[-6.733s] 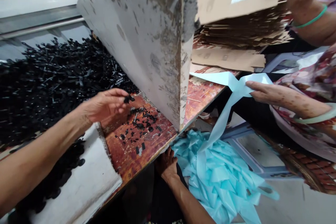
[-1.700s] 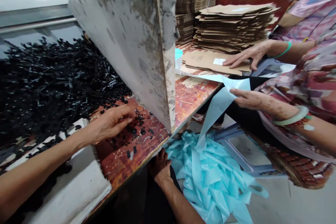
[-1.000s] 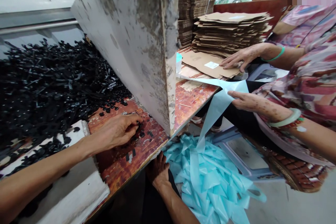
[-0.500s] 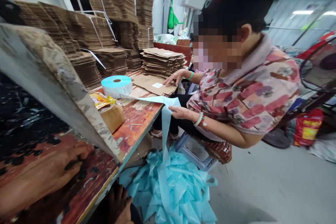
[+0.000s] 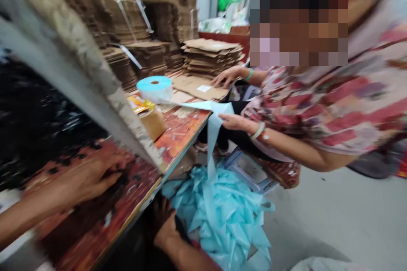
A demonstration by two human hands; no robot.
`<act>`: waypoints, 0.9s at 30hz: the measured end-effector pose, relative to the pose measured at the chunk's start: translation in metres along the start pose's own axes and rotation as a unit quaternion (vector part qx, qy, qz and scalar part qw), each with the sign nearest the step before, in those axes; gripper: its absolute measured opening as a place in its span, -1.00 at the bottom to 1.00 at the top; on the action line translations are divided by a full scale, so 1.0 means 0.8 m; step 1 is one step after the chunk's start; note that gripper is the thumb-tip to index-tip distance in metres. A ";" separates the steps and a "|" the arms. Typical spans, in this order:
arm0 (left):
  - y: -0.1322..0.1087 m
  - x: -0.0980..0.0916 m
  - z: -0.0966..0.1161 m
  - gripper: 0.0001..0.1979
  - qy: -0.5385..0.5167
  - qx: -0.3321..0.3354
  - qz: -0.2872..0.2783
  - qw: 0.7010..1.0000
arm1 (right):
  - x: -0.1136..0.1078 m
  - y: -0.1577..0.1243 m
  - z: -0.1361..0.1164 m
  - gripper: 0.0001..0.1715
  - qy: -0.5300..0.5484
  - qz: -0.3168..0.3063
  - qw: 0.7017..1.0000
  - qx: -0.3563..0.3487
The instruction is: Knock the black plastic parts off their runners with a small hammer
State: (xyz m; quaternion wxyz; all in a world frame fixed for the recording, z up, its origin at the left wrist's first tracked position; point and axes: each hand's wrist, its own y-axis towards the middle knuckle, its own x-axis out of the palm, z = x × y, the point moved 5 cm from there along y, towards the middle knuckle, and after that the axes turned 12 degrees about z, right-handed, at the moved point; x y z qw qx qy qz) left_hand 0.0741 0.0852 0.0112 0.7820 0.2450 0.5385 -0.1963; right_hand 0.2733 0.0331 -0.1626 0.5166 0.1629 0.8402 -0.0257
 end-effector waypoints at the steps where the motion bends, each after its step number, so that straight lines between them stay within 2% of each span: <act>1: -0.007 -0.002 0.002 -0.83 0.031 -0.004 -0.032 0.999 | 0.038 -0.040 -0.030 -0.57 0.005 -0.048 0.999 -0.008; 2: -0.011 -0.004 0.004 -0.84 0.056 -0.006 -0.051 0.997 | 0.069 -0.076 -0.055 -0.57 0.006 -0.088 0.996 -0.015; 4: -0.014 -0.007 0.005 -0.84 0.087 -0.027 -0.084 0.992 | 0.110 -0.124 -0.085 -0.54 0.001 -0.146 0.989 -0.031; 7: -0.012 -0.010 0.008 -0.82 0.109 -0.043 -0.091 0.989 | 0.133 -0.138 -0.092 -0.49 -0.009 -0.172 0.984 -0.049; 11: -0.011 -0.010 0.012 -0.81 0.136 -0.043 -0.092 0.985 | 0.132 -0.125 -0.083 -0.44 -0.024 -0.167 0.984 -0.055; 19: -0.002 -0.002 0.007 -0.90 0.133 -0.048 -0.110 0.984 | 0.131 -0.130 -0.086 -0.45 -0.034 -0.160 0.985 -0.063; 24: 0.005 0.001 -0.004 -0.92 0.060 -0.054 -0.090 0.993 | 0.134 -0.129 -0.083 -0.47 -0.034 -0.157 0.985 -0.065; 27: 0.003 -0.002 -0.010 -0.91 -0.043 -0.070 -0.077 0.994 | 0.136 -0.129 -0.081 -0.44 -0.034 -0.156 0.985 -0.064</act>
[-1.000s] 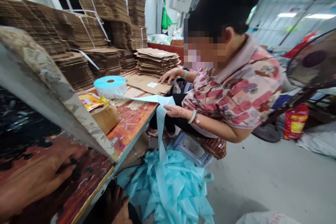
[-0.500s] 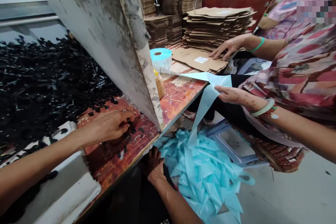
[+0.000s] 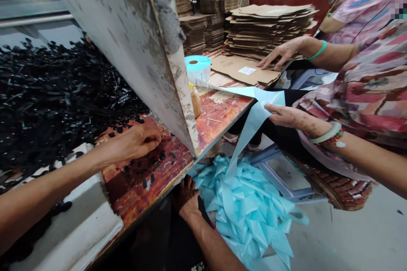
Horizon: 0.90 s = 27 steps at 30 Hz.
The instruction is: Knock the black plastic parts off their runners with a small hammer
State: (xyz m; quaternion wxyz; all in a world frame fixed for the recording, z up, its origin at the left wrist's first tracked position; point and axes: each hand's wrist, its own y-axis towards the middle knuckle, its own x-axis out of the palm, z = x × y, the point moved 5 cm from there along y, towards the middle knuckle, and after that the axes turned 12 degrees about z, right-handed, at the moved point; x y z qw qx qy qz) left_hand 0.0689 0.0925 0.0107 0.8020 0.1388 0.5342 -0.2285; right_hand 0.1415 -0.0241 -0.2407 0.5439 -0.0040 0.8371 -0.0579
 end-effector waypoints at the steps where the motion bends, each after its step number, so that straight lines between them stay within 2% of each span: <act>1: -0.001 -0.002 -0.002 -0.89 -0.042 -0.005 0.000 0.999 | 0.001 0.000 0.000 -0.43 0.000 0.000 1.000 0.000; 4: -0.004 -0.018 -0.017 -0.85 -0.133 -0.058 0.001 0.989 | 0.002 -0.001 0.001 -0.40 0.002 -0.001 1.000 -0.003; 6: -0.004 -0.040 -0.033 -0.84 -0.137 -0.108 0.036 0.984 | 0.003 -0.001 0.000 -0.41 0.004 -0.001 1.000 -0.006; 8: -0.004 -0.073 -0.051 -0.82 -0.097 -0.143 0.121 0.977 | 0.003 -0.002 -0.001 -0.43 0.005 -0.002 1.000 -0.008; 10: -0.008 -0.107 -0.064 -0.72 -0.015 -0.149 0.227 0.962 | 0.002 -0.002 -0.002 -0.42 0.005 -0.004 1.000 -0.008; 12: -0.015 -0.121 -0.066 -0.65 0.063 -0.129 0.288 0.947 | 0.002 -0.002 -0.002 -0.40 0.003 -0.009 1.000 -0.005; 14: -0.022 -0.107 -0.057 -0.67 0.088 -0.082 0.269 0.956 | 0.003 -0.001 -0.003 -0.40 0.000 -0.013 1.000 -0.003; 17: -0.036 -0.051 -0.026 -0.72 0.047 0.020 0.131 0.990 | 0.005 0.000 -0.003 -0.41 -0.008 -0.016 1.000 0.001; 19: -0.046 -0.019 -0.002 -0.73 0.045 0.087 0.063 0.993 | 0.006 -0.001 -0.003 -0.40 -0.013 -0.018 1.000 0.003; 22: -0.052 0.003 0.020 -0.77 0.081 0.132 0.033 0.987 | 0.006 -0.002 -0.004 -0.40 -0.018 -0.019 1.000 0.002; 27: -0.047 0.009 0.023 -0.80 0.106 0.129 0.032 0.985 | 0.003 -0.003 -0.005 -0.41 -0.018 -0.014 1.000 0.000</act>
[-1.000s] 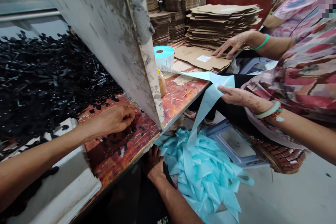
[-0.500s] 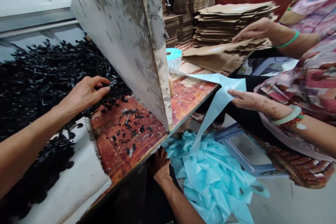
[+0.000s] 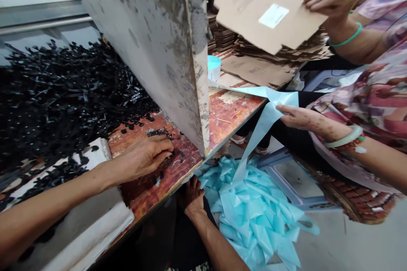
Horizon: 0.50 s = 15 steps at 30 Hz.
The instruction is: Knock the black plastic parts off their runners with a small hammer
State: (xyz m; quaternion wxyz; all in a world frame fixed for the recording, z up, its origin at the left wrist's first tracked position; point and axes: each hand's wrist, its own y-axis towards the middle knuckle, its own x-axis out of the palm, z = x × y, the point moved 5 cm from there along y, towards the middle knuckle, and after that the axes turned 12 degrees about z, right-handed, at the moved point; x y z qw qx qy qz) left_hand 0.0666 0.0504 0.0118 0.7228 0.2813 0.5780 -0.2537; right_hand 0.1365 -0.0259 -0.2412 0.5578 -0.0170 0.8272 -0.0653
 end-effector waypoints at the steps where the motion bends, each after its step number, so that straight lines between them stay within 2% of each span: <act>1: 0.000 0.001 0.000 -0.81 -0.005 0.001 0.004 1.000 | -0.001 0.000 0.000 -0.42 0.000 0.003 1.000 0.002; 4: -0.001 0.004 0.001 -0.79 -0.027 0.009 0.020 0.999 | -0.005 0.000 0.001 -0.44 0.002 0.013 1.000 0.004; 7: 0.000 -0.009 -0.008 -0.77 -0.044 -0.008 0.053 0.998 | -0.008 0.001 0.004 -0.47 0.003 0.014 1.000 0.002; 9: 0.003 -0.031 -0.025 -0.80 -0.045 -0.057 0.088 0.993 | -0.008 0.000 0.007 -0.50 0.003 0.012 1.000 0.002; 11: 0.001 -0.061 -0.051 -0.85 -0.039 -0.140 0.144 0.979 | -0.007 -0.002 0.008 -0.50 0.003 0.008 1.000 0.000; 13: -0.011 -0.089 -0.077 -0.85 -0.022 -0.220 0.225 0.949 | -0.003 -0.004 0.007 -0.50 0.006 0.004 1.000 -0.006; 15: -0.030 -0.104 -0.094 -0.79 -0.007 -0.277 0.287 0.917 | 0.001 -0.003 0.004 -0.49 0.008 0.000 1.000 -0.012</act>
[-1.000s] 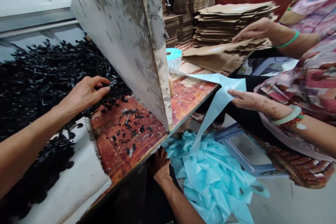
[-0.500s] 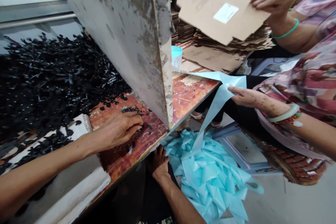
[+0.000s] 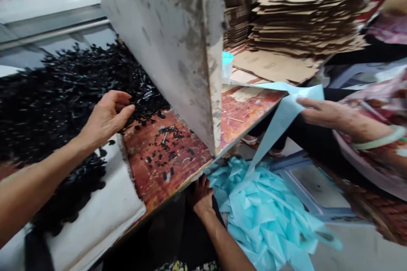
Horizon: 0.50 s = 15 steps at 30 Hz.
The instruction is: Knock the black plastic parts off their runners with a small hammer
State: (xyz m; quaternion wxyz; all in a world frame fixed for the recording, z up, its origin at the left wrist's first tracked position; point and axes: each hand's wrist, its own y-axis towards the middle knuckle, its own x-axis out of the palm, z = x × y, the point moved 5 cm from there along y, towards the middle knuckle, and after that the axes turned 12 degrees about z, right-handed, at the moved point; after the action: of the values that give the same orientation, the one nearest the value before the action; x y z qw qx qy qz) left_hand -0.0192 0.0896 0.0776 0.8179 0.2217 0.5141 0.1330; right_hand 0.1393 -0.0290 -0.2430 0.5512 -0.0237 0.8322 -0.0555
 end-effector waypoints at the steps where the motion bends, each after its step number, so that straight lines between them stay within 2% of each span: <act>1: -0.005 -0.005 -0.009 -0.74 -0.004 -0.025 0.016 1.000 | 0.002 0.000 -0.001 -0.49 0.000 -0.001 1.000 -0.003; 3: -0.028 -0.004 -0.021 -0.64 -0.028 -0.072 0.008 0.997 | 0.005 0.001 -0.003 -0.50 -0.001 -0.002 1.000 -0.004; 5: -0.059 0.008 -0.022 -0.55 -0.060 -0.107 -0.033 0.992 | 0.006 0.000 -0.004 -0.50 -0.003 0.000 1.000 -0.002; 7: -0.091 0.025 -0.012 -0.47 -0.079 -0.119 -0.082 0.986 | 0.007 -0.001 -0.004 -0.50 -0.007 0.002 1.000 -0.001; 9: -0.114 0.041 0.001 -0.38 -0.080 -0.118 -0.100 0.985 | 0.007 -0.002 -0.005 -0.49 -0.012 0.004 1.000 -0.001; 15: -0.135 0.087 0.016 -0.22 0.051 -0.153 -0.140 0.977 | 0.003 -0.006 -0.009 -0.46 -0.025 0.004 1.000 -0.001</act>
State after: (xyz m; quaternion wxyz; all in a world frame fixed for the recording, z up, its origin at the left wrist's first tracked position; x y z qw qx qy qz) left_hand 0.0213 0.0241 -0.0263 0.8255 0.0128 0.5543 0.1052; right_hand 0.1317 -0.0336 -0.2419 0.5718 -0.0219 0.8185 -0.0515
